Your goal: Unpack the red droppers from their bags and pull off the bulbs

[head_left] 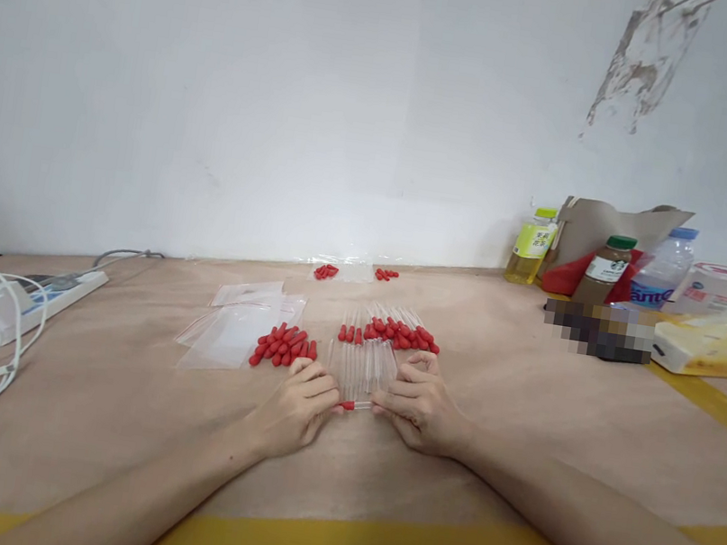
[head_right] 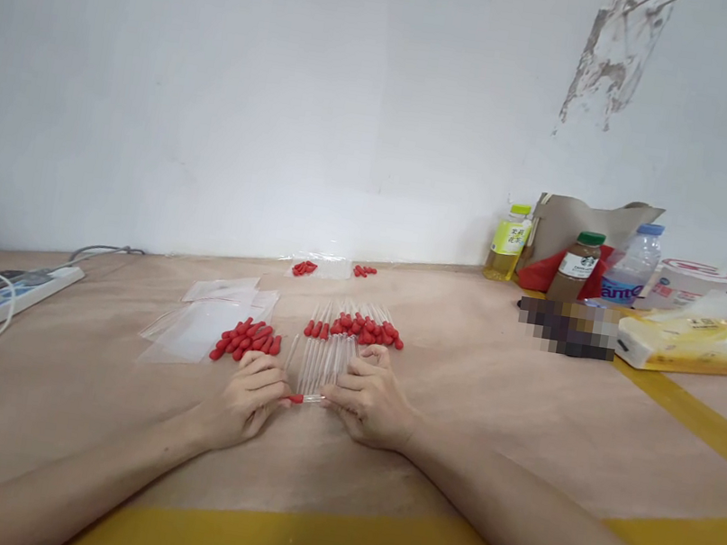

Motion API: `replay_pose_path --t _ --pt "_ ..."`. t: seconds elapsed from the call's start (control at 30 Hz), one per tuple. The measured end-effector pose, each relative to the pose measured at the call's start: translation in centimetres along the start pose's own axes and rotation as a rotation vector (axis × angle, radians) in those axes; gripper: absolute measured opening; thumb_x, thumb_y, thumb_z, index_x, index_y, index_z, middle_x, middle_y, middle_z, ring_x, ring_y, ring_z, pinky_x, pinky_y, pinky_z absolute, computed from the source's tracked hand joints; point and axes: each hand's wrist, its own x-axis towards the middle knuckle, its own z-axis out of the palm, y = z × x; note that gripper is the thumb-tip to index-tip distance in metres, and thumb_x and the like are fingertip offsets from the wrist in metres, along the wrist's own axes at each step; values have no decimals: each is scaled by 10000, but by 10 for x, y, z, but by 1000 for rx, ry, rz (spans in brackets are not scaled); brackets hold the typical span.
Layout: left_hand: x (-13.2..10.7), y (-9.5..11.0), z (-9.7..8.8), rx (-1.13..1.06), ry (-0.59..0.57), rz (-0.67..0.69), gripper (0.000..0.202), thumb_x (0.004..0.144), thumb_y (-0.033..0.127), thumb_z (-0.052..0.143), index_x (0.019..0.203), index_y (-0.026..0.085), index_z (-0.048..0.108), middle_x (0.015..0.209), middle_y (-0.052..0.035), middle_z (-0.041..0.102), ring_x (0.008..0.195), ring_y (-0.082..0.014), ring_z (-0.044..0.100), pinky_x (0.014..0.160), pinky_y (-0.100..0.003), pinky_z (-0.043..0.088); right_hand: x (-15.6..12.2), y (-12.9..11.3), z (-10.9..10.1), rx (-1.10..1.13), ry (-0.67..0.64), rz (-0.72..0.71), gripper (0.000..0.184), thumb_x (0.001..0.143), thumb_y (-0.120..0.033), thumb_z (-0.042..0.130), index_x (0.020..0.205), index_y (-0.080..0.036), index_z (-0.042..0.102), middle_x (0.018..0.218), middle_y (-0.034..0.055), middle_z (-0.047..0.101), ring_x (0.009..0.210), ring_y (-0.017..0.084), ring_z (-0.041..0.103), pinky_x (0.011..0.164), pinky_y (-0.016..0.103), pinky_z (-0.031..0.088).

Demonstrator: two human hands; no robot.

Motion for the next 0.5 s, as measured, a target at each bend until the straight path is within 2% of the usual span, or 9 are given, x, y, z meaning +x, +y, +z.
replay_pose_path --t 0.13,0.23,0.37,0.5 --pt "-12 -13 -3 0 90 -49 161 856 170 441 732 167 543 698 -23 557 758 -162 469 705 -327 333 -8 10 -5 0 42 116 199 836 -249 476 759 -205 654 532 -13 553 612 117 418 783 344 254" --pt "-15 -23 -10 -57 167 -166 112 852 188 463 842 181 575 791 -32 566 780 -154 496 724 -312 382 -12 18 -6 -27 80 264 209 844 -264 467 851 -204 667 583 5 589 625 123 458 760 335 269" --pt "-7 -38 -20 -114 302 -463 207 861 244 431 959 184 603 921 -59 528 868 -160 521 754 -284 440 -6 23 -2 -30 52 365 258 853 -222 425 1019 -202 622 818 55 656 741 141 531 760 320 292" --pt "-6 -69 -26 -105 316 -739 270 822 311 445 972 184 630 935 -62 542 890 -182 533 790 -304 441 16 27 6 -2 6 411 205 831 -224 459 885 -214 656 742 22 666 692 127 555 772 309 294"
